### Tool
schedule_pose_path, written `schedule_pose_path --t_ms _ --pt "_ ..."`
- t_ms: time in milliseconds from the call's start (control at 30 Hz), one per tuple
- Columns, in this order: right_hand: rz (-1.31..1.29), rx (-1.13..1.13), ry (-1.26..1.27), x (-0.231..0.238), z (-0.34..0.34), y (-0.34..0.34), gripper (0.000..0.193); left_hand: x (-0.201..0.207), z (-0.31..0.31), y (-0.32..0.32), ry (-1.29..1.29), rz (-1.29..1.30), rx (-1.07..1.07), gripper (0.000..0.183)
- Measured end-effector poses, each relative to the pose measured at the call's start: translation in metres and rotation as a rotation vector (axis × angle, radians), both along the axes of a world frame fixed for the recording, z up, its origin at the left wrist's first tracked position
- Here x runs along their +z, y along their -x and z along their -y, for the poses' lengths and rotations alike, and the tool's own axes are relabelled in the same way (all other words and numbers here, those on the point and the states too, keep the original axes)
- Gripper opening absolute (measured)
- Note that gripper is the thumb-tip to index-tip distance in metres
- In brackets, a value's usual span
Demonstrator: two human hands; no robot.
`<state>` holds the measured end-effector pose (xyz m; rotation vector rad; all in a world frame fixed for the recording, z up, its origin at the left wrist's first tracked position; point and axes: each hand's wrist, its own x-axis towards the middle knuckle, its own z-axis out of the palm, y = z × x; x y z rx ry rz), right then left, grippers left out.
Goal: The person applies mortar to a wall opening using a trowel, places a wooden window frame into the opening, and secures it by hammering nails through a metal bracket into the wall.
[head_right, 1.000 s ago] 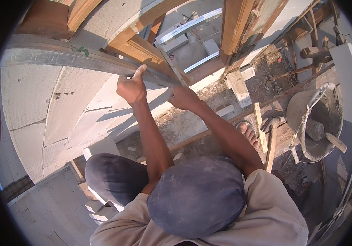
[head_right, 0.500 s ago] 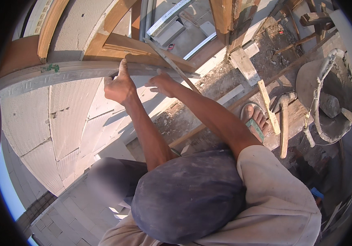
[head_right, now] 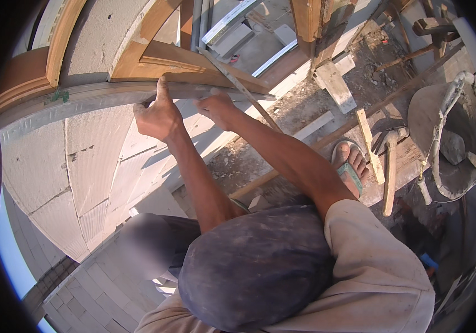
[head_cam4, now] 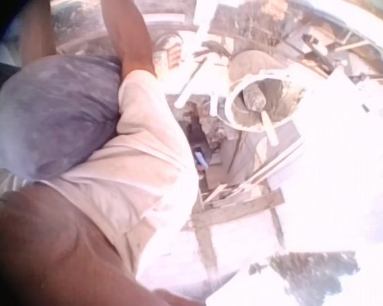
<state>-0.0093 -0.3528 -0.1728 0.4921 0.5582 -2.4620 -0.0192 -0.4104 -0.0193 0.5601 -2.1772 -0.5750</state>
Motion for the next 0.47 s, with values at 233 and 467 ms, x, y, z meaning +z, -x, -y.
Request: schedule_pose_path --t_ms 233,467 --pt "-0.043 -0.003 0.130 0.006 -0.003 0.002 0.057 -0.002 0.011 0.004 0.040 0.014 0.021 0.054" --pt "-0.147 0.041 0.219 0.000 -0.006 0.005 0.075 0.012 0.002 0.001 0.024 0.015 0.012 0.049"
